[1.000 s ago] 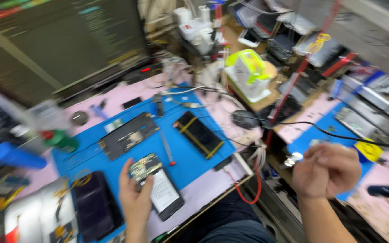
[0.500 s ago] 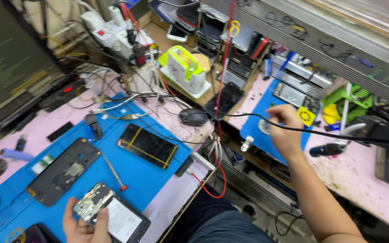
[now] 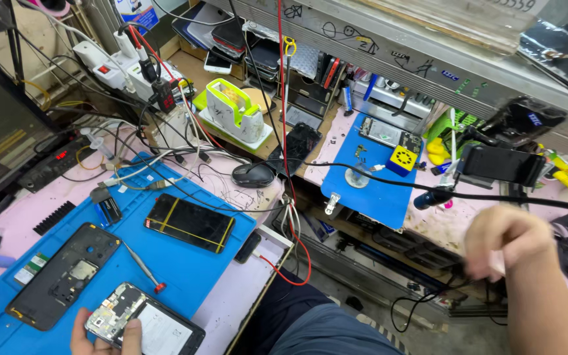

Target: The person disassembles a mobile phone by removing screws and detached components on a workbench.

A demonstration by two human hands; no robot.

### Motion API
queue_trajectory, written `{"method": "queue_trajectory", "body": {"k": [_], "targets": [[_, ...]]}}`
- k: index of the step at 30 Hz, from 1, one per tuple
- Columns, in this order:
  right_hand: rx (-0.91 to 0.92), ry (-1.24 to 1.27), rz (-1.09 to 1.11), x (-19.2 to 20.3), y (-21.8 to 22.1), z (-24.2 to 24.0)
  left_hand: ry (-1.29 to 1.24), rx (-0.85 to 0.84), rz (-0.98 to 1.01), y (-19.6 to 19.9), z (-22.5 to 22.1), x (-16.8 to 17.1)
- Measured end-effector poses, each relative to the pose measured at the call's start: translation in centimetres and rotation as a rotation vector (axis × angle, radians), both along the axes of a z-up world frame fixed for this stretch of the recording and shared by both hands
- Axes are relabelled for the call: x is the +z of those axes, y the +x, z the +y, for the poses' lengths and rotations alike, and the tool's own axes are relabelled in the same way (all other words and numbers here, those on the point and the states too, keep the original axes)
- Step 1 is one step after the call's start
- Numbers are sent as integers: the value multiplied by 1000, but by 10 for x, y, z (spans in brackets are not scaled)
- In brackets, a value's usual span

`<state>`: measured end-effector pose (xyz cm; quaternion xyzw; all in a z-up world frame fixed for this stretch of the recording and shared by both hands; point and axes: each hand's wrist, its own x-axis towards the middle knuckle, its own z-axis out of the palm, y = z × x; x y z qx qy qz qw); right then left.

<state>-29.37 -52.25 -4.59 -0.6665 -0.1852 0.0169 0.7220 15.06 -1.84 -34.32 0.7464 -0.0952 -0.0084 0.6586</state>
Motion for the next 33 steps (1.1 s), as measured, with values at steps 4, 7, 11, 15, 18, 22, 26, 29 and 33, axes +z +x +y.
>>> {"method": "queue_trajectory", "body": {"k": [4,7,11,15,18,22,26,29,33], "targets": [[-1191,-508,337,10,-45,-55,-91,10,-19,-12,-8,12],[-1722,-828,703,7,-26,-111,-128,7,-40,-17,-12,26],[-1755,-847,835,6,1,-147,-213,-19,39,-27,-15,52],[-1747,-847,858,15,32,-157,-236,-21,27,-35,-17,75],[-1736,-855,868,19,42,-157,-210,-14,33,-40,-17,85],[-1746,-837,862,19,45,-155,-217,-37,18,-41,-18,90],[-1763,-821,849,18,41,-152,-209,-37,27,-38,-17,93],[-1777,-808,835,14,37,-145,-120,-12,84,-39,-19,94],[-1807,-793,802,6,31,-134,-124,-16,60,-38,-18,96]]}}
